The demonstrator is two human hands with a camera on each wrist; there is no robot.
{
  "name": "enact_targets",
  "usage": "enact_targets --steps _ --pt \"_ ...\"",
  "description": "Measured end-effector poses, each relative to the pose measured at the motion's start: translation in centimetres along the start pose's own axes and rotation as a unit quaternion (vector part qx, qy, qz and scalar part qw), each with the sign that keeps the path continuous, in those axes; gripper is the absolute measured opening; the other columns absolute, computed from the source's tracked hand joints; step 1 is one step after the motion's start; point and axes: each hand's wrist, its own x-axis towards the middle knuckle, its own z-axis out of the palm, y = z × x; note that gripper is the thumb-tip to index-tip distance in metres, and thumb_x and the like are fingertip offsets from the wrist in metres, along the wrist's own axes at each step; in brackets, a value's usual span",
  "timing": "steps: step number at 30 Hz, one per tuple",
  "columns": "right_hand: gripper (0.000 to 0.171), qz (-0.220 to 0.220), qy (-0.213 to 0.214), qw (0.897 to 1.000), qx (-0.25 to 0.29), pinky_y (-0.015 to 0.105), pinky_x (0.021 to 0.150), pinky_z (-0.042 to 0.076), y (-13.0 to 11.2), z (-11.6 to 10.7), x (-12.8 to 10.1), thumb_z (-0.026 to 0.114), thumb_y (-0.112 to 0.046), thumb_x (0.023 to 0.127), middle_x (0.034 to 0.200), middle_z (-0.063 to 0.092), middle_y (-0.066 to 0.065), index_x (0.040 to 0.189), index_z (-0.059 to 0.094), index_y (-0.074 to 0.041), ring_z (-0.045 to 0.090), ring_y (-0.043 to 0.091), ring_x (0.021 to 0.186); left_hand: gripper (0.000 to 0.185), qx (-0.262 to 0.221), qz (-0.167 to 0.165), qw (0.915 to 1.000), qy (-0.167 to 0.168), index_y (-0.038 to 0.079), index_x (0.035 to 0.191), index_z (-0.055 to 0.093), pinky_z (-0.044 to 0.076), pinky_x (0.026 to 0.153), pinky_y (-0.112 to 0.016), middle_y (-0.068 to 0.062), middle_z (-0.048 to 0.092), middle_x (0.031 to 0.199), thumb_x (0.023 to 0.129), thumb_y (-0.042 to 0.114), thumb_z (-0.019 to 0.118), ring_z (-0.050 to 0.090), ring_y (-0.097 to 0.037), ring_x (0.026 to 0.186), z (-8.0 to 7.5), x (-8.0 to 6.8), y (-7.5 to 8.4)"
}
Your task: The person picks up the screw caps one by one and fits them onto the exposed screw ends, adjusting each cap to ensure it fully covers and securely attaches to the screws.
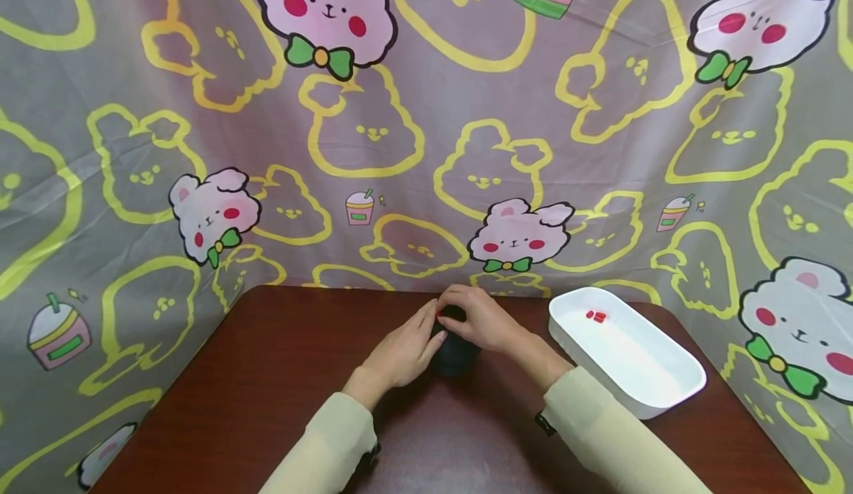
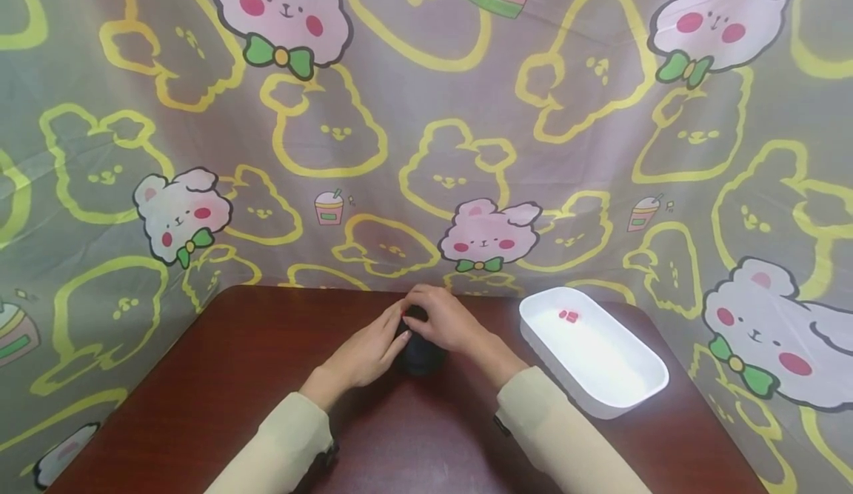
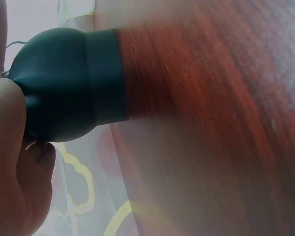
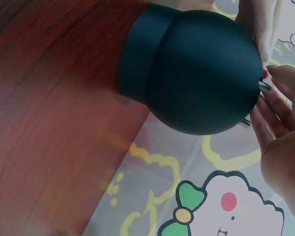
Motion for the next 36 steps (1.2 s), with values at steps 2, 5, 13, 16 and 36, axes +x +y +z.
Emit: enact_targets --steps 2,5,13,16,36 --pt "0.016 0.005 -0.003 1.000 -0.002 0.038 0.093 0.055 0.0 -0.4 -0.1 0.078 -0.010 0.091 0.105 0.070 0.001 0.106 0.076 -0.008 0.066 0.017 0.101 0.071 0.001 -0.002 1.0000 -0.001 0.007 0.165 0.015 0.032 0.121 -0.039 -0.008 0.019 0.170 0.111 0.051 0.030 0.027 -0.020 0.153 0.1 0.0 0.0" --pt "0.016 0.009 -0.001 1.000 0.000 0.038 0.091 0.056 -0.1 -1.1 -0.3 0.078 -0.011 0.091 0.105 0.069 0.000 0.106 0.075 -0.008 0.066 0.020 0.100 0.071 0.004 -0.001 1.0000 0.003 0.006 0.164 0.018 0.032 0.121 -0.039 -0.009 0.021 0.170 0.111 0.051 0.031 0.028 -0.021 0.153 0.1 0.1 0.1" --pt "0.013 0.015 0.017 1.000 -0.021 0.038 0.089 0.055 0.3 -2.7 -0.7 0.080 -0.011 0.089 0.100 0.068 -0.003 0.101 0.075 -0.009 0.064 0.017 0.095 0.072 0.003 0.006 0.9999 0.012 0.003 0.162 0.022 0.032 0.121 -0.040 -0.012 0.025 0.168 0.110 0.051 0.031 0.032 -0.022 0.151 0.1 0.2 0.0" --pt "0.012 0.017 0.016 0.999 -0.030 0.041 0.091 0.053 0.4 -3.0 -1.0 0.080 -0.011 0.090 0.101 0.068 -0.003 0.101 0.075 -0.009 0.064 0.019 0.096 0.071 0.001 0.008 0.9999 0.012 0.003 0.163 0.021 0.032 0.121 -0.040 -0.012 0.025 0.168 0.111 0.051 0.031 0.031 -0.022 0.152 0.1 0.2 -0.1" --pt "0.016 0.037 0.006 0.998 -0.050 0.043 0.094 0.056 1.3 -5.1 -2.6 0.079 -0.010 0.090 0.105 0.072 0.004 0.105 0.077 -0.006 0.066 0.021 0.101 0.073 0.001 0.008 0.9999 0.012 0.003 0.163 0.022 0.029 0.122 -0.039 -0.011 0.025 0.168 0.110 0.052 0.033 0.030 -0.022 0.152 0.6 0.1 -0.4"
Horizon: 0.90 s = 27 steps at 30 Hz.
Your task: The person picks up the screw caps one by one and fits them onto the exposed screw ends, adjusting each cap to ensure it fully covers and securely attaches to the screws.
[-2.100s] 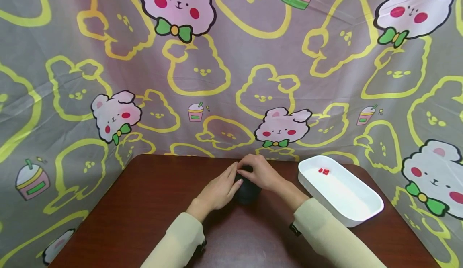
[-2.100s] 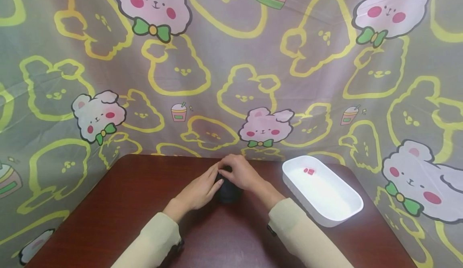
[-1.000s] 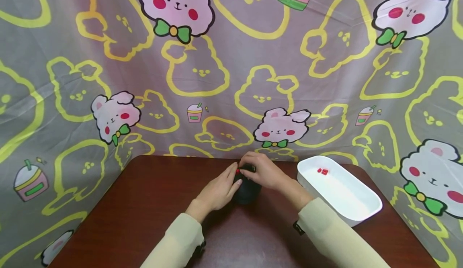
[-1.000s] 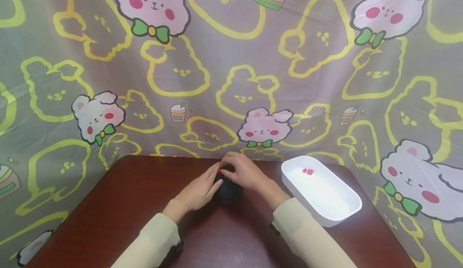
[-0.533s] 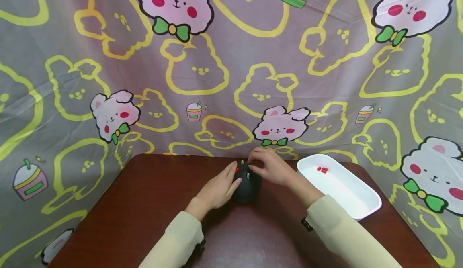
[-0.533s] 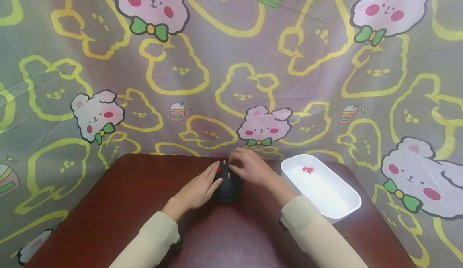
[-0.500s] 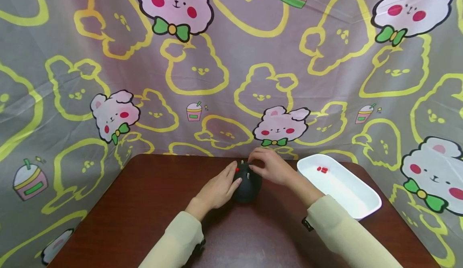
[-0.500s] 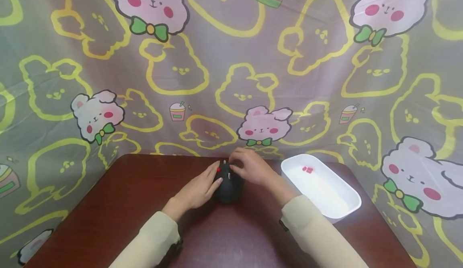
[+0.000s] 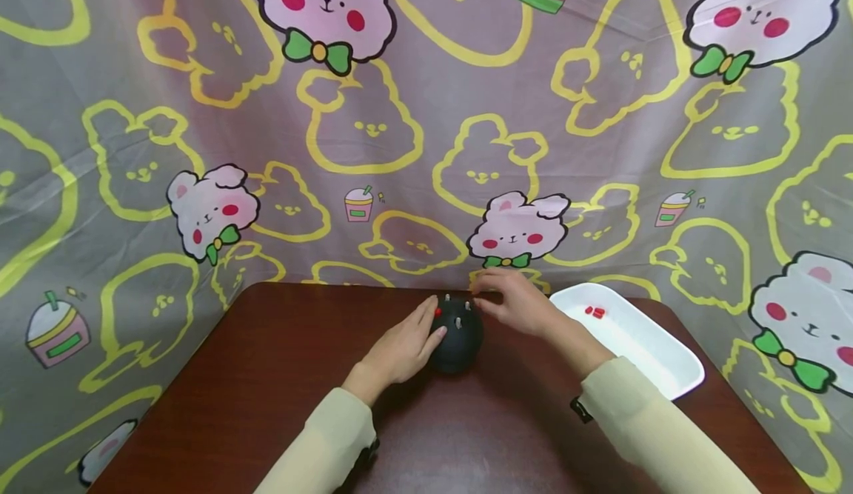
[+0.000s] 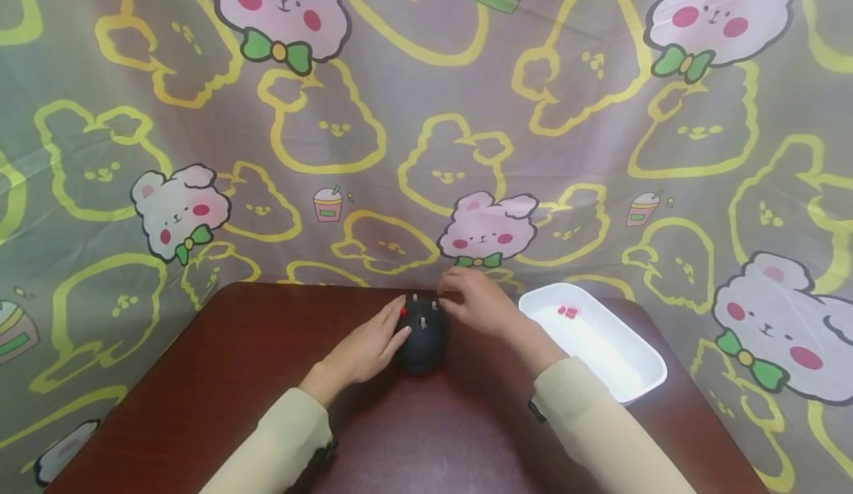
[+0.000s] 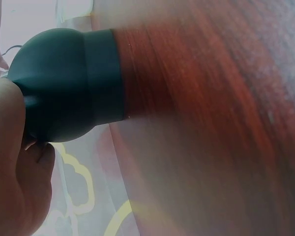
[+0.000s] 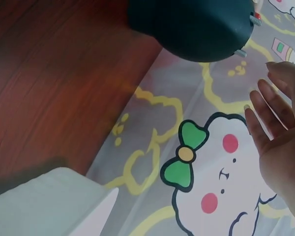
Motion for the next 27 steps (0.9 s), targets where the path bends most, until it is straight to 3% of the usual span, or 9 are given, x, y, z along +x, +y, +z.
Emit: enact_targets --steps 15,27 --pt "0.010 0.010 -0.007 0.999 -0.035 0.042 0.089 0.053 1.7 -0.8 -1.4 0.077 -0.016 0.092 0.098 0.068 -0.002 0.100 0.075 -0.011 0.065 0.018 0.096 0.073 -0.002 0.004 1.0000 0.002 0.003 0.163 0.021 0.029 0.122 -0.041 -0.013 0.024 0.168 0.110 0.053 0.032 0.029 -0.022 0.153 0.0 0.0 0.0" --pt "0.013 0.041 -0.006 0.998 -0.041 0.048 0.093 0.054 3.0 -1.4 -2.6 0.078 -0.013 0.090 0.102 0.072 0.003 0.102 0.076 -0.007 0.066 0.026 0.102 0.073 0.002 0.000 1.0000 -0.002 0.004 0.163 0.020 0.028 0.122 -0.039 -0.011 0.023 0.169 0.110 0.052 0.033 0.028 -0.022 0.153 -0.2 -0.1 0.2"
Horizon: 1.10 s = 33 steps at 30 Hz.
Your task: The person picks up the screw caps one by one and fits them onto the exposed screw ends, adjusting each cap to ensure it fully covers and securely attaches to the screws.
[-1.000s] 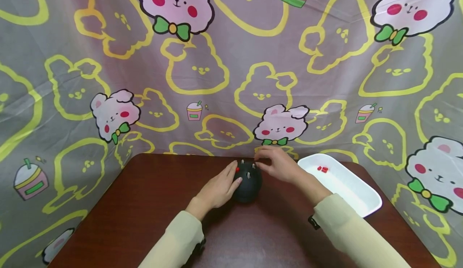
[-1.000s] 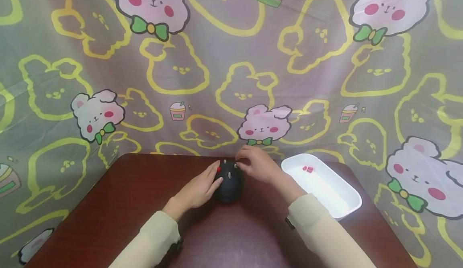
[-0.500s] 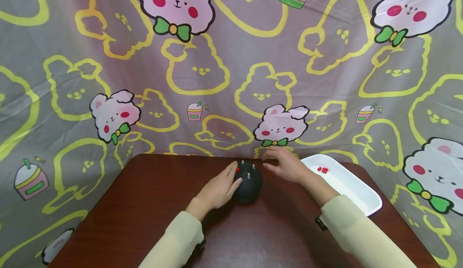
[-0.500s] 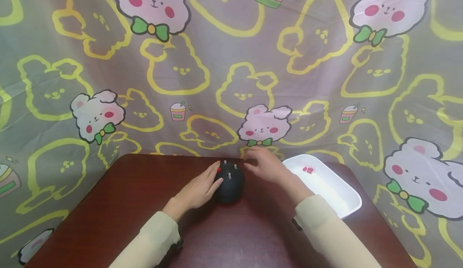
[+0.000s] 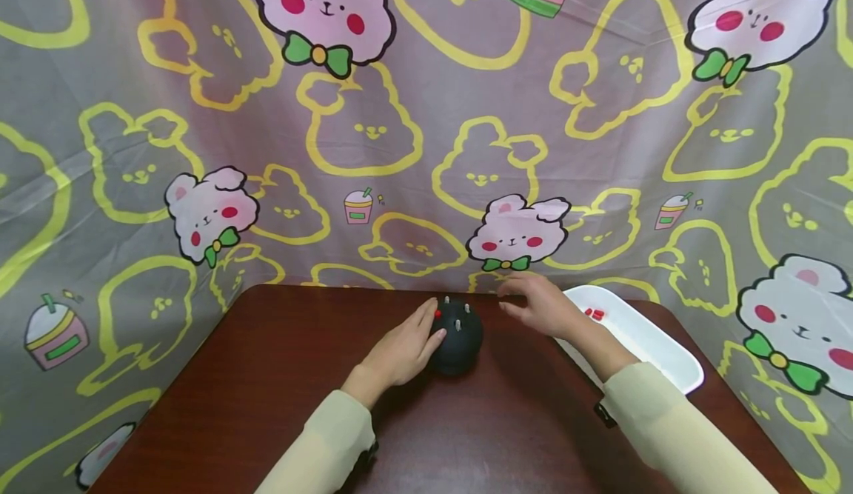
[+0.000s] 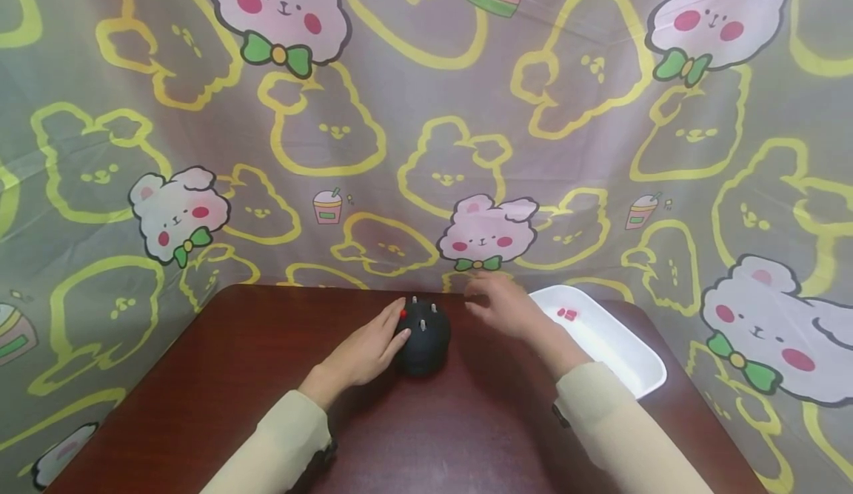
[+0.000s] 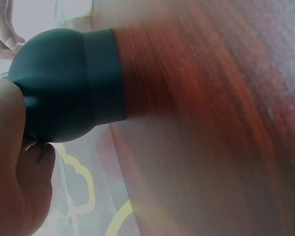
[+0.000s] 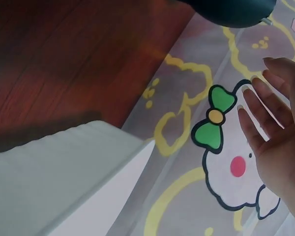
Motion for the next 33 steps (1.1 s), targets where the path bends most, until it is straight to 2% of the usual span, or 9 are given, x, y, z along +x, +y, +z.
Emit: enact_targets --steps 8,13,21,28,33 --pt "0.014 0.023 -0.008 1.000 -0.010 0.047 0.089 0.056 1.4 -0.3 -0.6 0.078 -0.013 0.089 0.101 0.072 0.004 0.102 0.076 -0.008 0.068 0.023 0.097 0.073 0.002 0.005 1.0000 0.001 0.003 0.163 0.020 0.028 0.122 -0.039 -0.012 0.023 0.169 0.110 0.052 0.032 0.028 -0.022 0.153 0.0 0.0 0.0" --pt "0.012 0.020 -0.002 1.000 -0.013 0.049 0.086 0.056 2.4 -0.7 -1.0 0.078 -0.009 0.088 0.097 0.072 0.007 0.099 0.075 -0.005 0.069 0.028 0.094 0.073 -0.003 0.002 1.0000 -0.001 0.003 0.163 0.019 0.029 0.122 -0.040 -0.012 0.023 0.169 0.110 0.052 0.032 0.028 -0.022 0.153 0.0 -0.1 0.0" --pt "0.015 0.068 -0.021 0.997 -0.025 0.050 0.083 0.055 3.4 -1.5 -1.7 0.077 -0.013 0.090 0.097 0.071 0.007 0.103 0.076 -0.005 0.068 0.031 0.092 0.074 -0.009 -0.001 1.0000 -0.004 0.003 0.163 0.020 0.029 0.122 -0.040 -0.010 0.022 0.169 0.110 0.053 0.032 0.028 -0.022 0.153 0.0 -0.1 0.0" --pt "0.015 0.060 -0.013 0.998 -0.014 0.050 0.081 0.056 4.4 -1.7 -2.4 0.075 -0.009 0.088 0.093 0.071 0.009 0.101 0.074 -0.002 0.069 0.033 0.090 0.074 -0.008 -0.004 0.9999 -0.008 0.004 0.163 0.020 0.029 0.122 -0.039 -0.010 0.022 0.170 0.110 0.053 0.032 0.027 -0.021 0.153 0.0 -0.2 0.1" --pt "0.015 0.064 -0.009 0.998 -0.008 0.050 0.081 0.057 5.4 -1.7 -2.8 0.075 -0.007 0.088 0.097 0.072 0.012 0.101 0.074 -0.001 0.071 0.032 0.089 0.074 -0.007 -0.004 0.9999 -0.007 0.005 0.164 0.019 0.028 0.122 -0.039 -0.009 0.021 0.170 0.110 0.054 0.032 0.027 -0.021 0.154 0.0 -0.1 0.0"
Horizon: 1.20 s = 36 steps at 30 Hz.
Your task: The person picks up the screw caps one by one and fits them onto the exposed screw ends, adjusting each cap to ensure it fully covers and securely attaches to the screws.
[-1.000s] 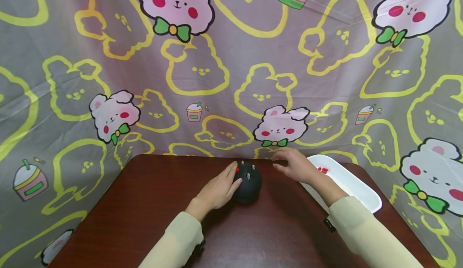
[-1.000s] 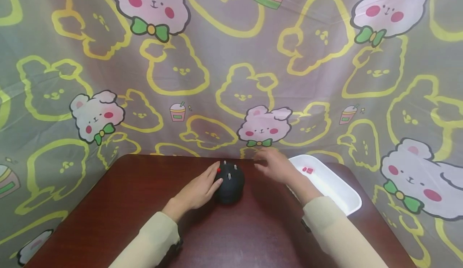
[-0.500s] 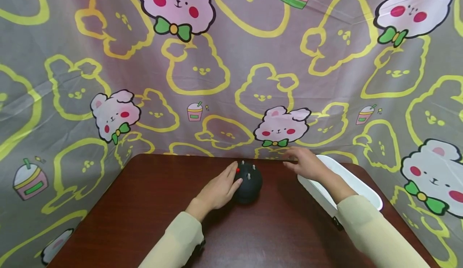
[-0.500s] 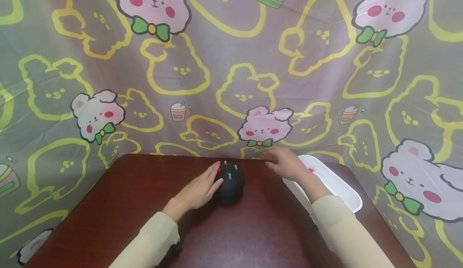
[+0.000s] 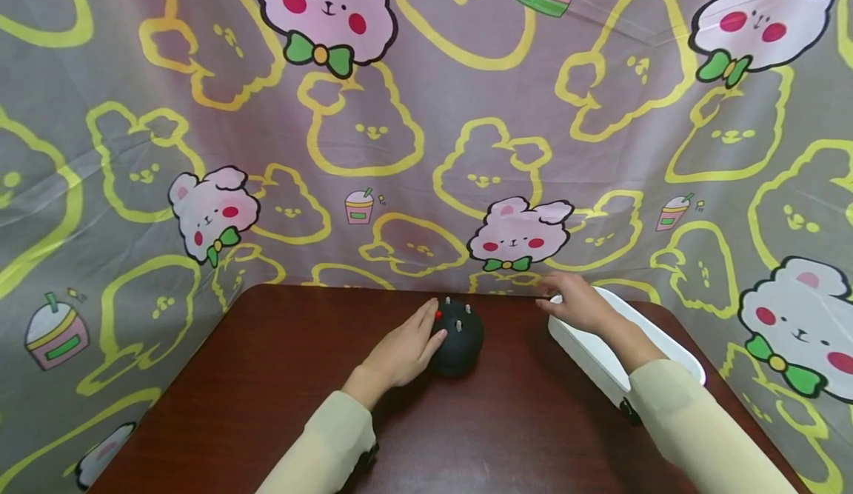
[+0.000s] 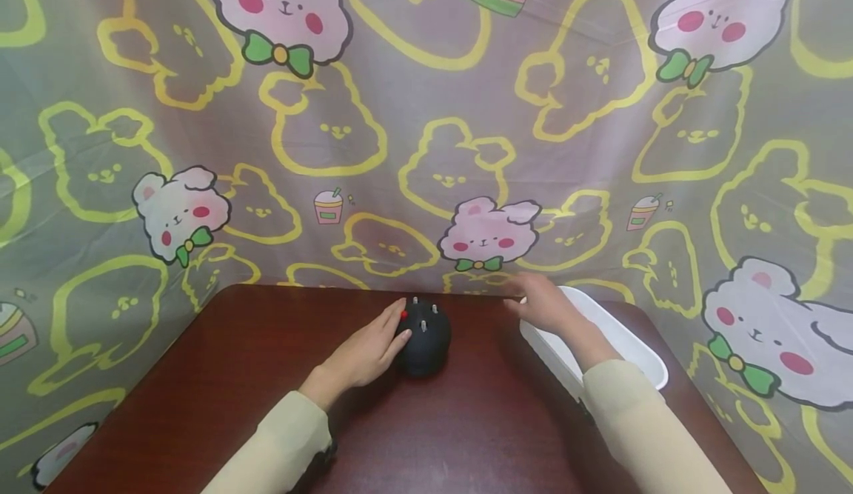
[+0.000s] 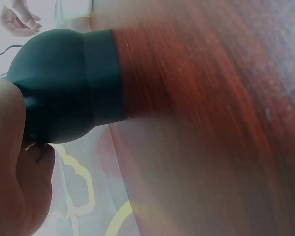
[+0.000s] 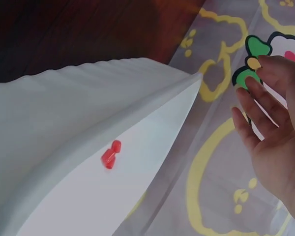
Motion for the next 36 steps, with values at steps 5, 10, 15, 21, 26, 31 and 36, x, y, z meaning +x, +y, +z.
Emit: enact_targets --steps 5,10,15,21,26,31,36 --pt "0.016 -0.001 0.006 1.000 -0.005 0.051 0.082 0.057 0.7 0.1 -0.2 0.075 -0.006 0.086 0.098 0.073 0.014 0.101 0.074 0.001 0.071 0.035 0.090 0.075 -0.001 0.000 1.0000 -0.001 0.006 0.164 0.018 0.028 0.122 -0.039 -0.009 0.021 0.170 0.109 0.055 0.031 0.026 -0.021 0.154 0.1 0.0 -0.1" --pt "0.009 0.006 0.000 1.000 -0.004 0.051 0.081 0.056 1.2 -0.2 -0.4 0.075 -0.004 0.086 0.094 0.072 0.012 0.095 0.074 -0.001 0.069 0.037 0.090 0.075 -0.001 -0.001 1.0000 -0.001 0.007 0.164 0.017 0.028 0.122 -0.039 -0.008 0.021 0.170 0.109 0.055 0.032 0.026 -0.020 0.154 0.1 0.0 -0.1" --pt "0.005 0.021 -0.008 1.000 -0.008 0.050 0.080 0.056 1.7 -0.2 -0.5 0.076 -0.005 0.087 0.092 0.072 0.011 0.092 0.074 -0.004 0.068 0.035 0.089 0.075 0.002 0.000 1.0000 0.001 0.006 0.164 0.019 0.028 0.122 -0.038 -0.009 0.022 0.170 0.109 0.055 0.032 0.027 -0.020 0.154 0.1 0.1 -0.2" --pt "0.008 0.026 -0.007 1.000 -0.014 0.051 0.080 0.056 2.2 -0.1 -0.6 0.075 -0.005 0.087 0.093 0.072 0.012 0.094 0.074 -0.002 0.068 0.036 0.089 0.075 0.001 0.002 1.0000 0.003 0.004 0.163 0.021 0.029 0.122 -0.039 -0.010 0.022 0.169 0.109 0.054 0.032 0.027 -0.021 0.154 0.1 0.1 -0.2" --pt "0.008 0.034 -0.013 0.999 -0.014 0.052 0.080 0.055 2.4 -0.3 -0.7 0.074 -0.004 0.086 0.093 0.072 0.015 0.093 0.073 -0.001 0.068 0.038 0.090 0.075 0.002 0.003 1.0000 0.003 0.004 0.163 0.020 0.028 0.122 -0.039 -0.010 0.022 0.169 0.109 0.054 0.032 0.027 -0.022 0.153 0.1 0.1 -0.2" --pt "0.008 0.025 -0.014 1.000 -0.012 0.051 0.079 0.055 2.7 -0.4 -0.8 0.074 -0.002 0.085 0.091 0.071 0.016 0.092 0.072 0.002 0.067 0.038 0.087 0.075 0.004 0.002 1.0000 0.002 0.005 0.164 0.019 0.028 0.122 -0.038 -0.009 0.022 0.169 0.109 0.054 0.032 0.027 -0.021 0.154 0.0 0.1 -0.2" --pt "0.010 0.035 -0.023 0.999 -0.023 0.049 0.076 0.055 3.4 -0.5 -1.1 0.074 -0.003 0.083 0.087 0.070 0.011 0.092 0.072 0.003 0.067 0.037 0.084 0.075 0.003 0.000 1.0000 0.001 0.005 0.164 0.019 0.029 0.122 -0.038 -0.010 0.022 0.169 0.109 0.054 0.032 0.027 -0.021 0.153 0.1 0.1 -0.2"
